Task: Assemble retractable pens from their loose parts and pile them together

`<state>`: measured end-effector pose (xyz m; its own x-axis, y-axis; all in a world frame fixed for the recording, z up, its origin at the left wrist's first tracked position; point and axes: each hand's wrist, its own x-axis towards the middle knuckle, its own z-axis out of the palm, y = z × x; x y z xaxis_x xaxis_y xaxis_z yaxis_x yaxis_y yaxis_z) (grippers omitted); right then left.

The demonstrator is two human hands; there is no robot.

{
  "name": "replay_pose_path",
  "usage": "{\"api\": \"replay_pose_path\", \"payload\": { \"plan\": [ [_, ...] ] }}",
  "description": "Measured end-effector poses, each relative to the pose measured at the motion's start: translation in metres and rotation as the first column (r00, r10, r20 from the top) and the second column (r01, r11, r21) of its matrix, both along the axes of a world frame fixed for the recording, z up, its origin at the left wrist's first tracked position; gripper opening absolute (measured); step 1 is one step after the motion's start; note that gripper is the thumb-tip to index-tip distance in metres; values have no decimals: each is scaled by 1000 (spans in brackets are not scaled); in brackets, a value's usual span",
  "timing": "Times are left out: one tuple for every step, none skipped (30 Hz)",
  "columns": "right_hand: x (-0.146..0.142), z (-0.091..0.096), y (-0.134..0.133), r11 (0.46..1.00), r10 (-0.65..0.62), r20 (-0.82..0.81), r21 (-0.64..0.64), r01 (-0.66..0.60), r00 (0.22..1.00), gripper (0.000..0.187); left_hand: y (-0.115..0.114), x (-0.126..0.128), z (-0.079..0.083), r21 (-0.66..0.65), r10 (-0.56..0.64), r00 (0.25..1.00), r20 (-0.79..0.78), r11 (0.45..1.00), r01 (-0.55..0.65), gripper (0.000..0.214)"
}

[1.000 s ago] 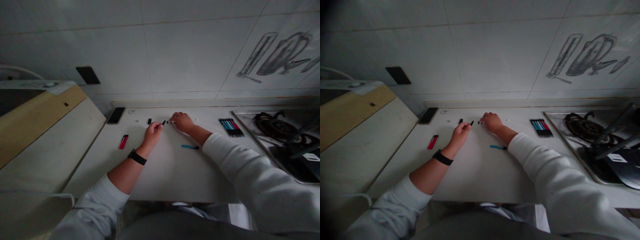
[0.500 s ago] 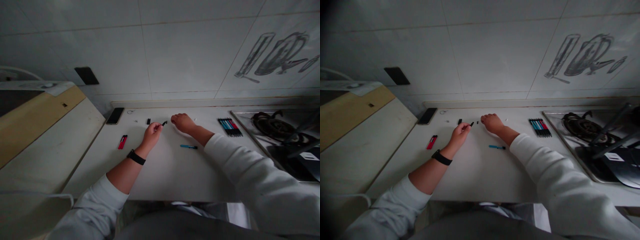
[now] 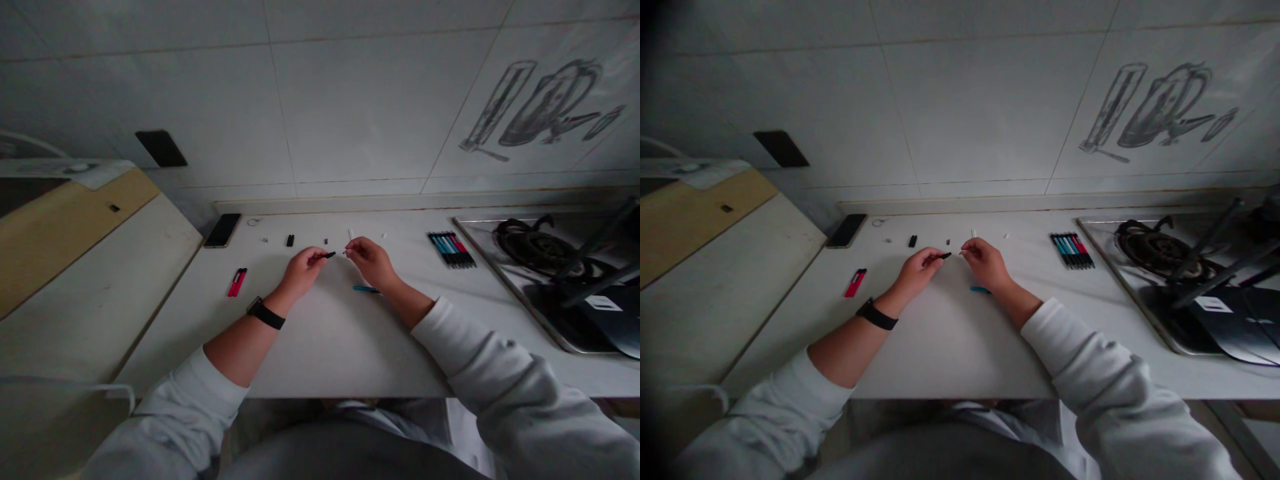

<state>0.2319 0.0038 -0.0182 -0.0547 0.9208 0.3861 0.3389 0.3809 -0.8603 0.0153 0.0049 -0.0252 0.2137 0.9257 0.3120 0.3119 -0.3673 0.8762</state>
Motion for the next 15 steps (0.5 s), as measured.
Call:
{"api": "replay_pose_path", "payload": {
  "plan": [
    [0,-5,0,999,21,-41,-34,-23,999,22,0,0,0,7,-2,1000,-8,1000,2,14],
    [0,-8,0,998,41,-70,-54,-45,997,24,-1,0,1,17,-2,1000,-16,1000,3,14],
    [1,-10,0,996,56,-92,-64,-62,994,25,-1,0,1,27,-1,1000,-23,1000,1,13],
    [1,-11,0,994,71,-108,-70,-79,992,26,-1,0,2,36,3,1000,-28,999,-2,12],
    [1,-11,0,993,85,-120,-73,-94,989,27,-2,0,3,44,6,999,-31,999,-5,12],
    [1,-11,-1,992,97,-128,-73,-107,987,27,-3,0,3,50,7,999,-34,999,-5,11],
    [0,-11,-1,990,107,-132,-72,-117,985,27,-3,0,4,55,4,999,-35,999,-2,11],
    [0,-12,-1,989,117,-130,-72,-127,985,27,-3,0,4,59,1,999,-36,998,1,11],
    [0,-12,-1,989,122,-125,-73,-132,985,27,-4,0,4,62,-3,999,-38,998,5,11],
    [-1,-13,-2,988,125,-120,-75,-134,985,27,-4,0,4,66,-6,999,-42,998,9,11],
    [-1,-14,-2,988,125,-114,-76,-134,986,27,-4,0,4,70,-7,999,-47,997,10,12],
    [-1,-14,-2,988,125,-108,-76,-134,986,28,-4,0,4,75,-5,999,-51,997,9,12],
    [-1,-15,-1,988,124,-102,-75,-132,987,28,-4,-1,3,79,-4,998,-57,997,8,12],
    [-1,-16,-1,989,121,-97,-71,-128,988,28,-3,-1,3,84,-2,998,-61,996,7,12],
    [-1,-16,-1,990,117,-92,-65,-123,989,27,-3,-1,2,89,-3,998,-63,996,9,12]
  ]
}}
